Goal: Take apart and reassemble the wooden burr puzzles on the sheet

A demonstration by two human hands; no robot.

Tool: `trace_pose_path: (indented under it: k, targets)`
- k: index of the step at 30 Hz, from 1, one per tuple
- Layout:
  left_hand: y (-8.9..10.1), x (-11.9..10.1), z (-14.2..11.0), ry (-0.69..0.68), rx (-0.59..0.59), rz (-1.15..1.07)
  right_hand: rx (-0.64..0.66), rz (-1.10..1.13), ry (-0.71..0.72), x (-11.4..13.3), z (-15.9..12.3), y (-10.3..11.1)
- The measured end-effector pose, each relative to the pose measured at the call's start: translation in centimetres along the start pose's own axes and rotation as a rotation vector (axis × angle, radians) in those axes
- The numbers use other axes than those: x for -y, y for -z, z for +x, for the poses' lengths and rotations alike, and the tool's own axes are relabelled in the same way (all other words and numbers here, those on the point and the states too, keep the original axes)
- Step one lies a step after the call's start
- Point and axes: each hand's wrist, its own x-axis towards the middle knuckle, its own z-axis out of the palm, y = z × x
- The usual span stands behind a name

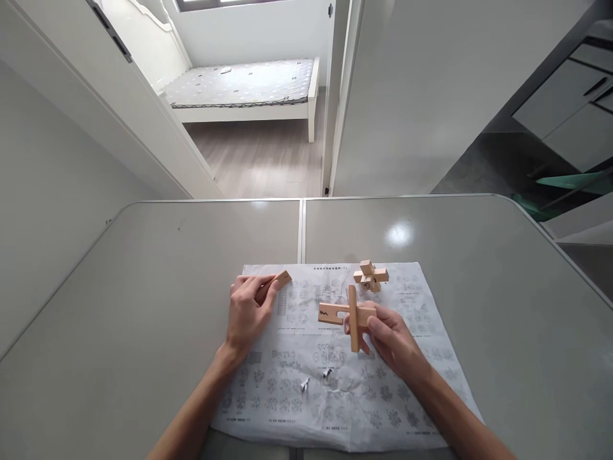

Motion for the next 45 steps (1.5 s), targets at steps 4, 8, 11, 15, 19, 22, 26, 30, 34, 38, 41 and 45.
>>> trace_pose_path:
  k: [4, 8, 11, 15, 19, 22, 26, 30, 34, 38, 41, 45]
  targets:
    - [-0.3, 0.3, 0.0, 0.009, -0.020, 0.039, -0.015, 0.006, -0.027, -0.3, -0.3, 0.2]
    - [-0.5, 0.4, 0.0, 0.032, -0.034, 0.079, -0.025, 0.001, -0.058, -0.5, -0.3, 0.3]
    - [-0.4, 0.2, 0.1, 0.021, -0.021, 0.087, -0.019, -0.009, -0.054, -0.5, -0.1, 0.2]
    - [-0.2, -0.4, 0.0, -0.080, -0.099, 0.038, 0.005, -0.012, -0.045, -0.3, 0.1, -0.1]
    - [0.1, -1.8, -0.6, -0.265, -0.064, -0.151, 0.048, 0.010, -0.024, -0.2, 0.2, -0.3]
    - [0.1, -2.9, -1.3, -0.270, 0.214, -0.375, 0.094, 0.040, -0.042, -0.2, 0.1, -0.3]
    - [-0.5, -3.9, -2.3, -0.145, 0.542, -0.662, 0.168, 0.087, -0.066, -0.3, 0.1, -0.2]
    - [-0.6, -4.5, -2.5, -0.001, 0.635, -0.801, 0.202, 0.115, -0.088, -0.4, 0.1, -0.4]
    - [-0.2, -4.8, -2.3, 0.066, 0.640, -0.854, 0.209, 0.132, -0.097, -0.4, 0.2, -0.6]
    - [-0.1, -4.8, -2.2, 0.087, 0.640, -0.858, 0.201, 0.155, -0.104, -0.4, 0.1, -0.6]
    - [-0.1, -4.8, -2.2, 0.097, 0.652, -0.863, 0.195, 0.166, -0.102, -0.3, 0.1, -0.5]
    - [-0.1, -4.7, -2.2, 0.114, 0.637, -0.875, 0.208, 0.114, -0.107, -0.1, 0.0, -0.3]
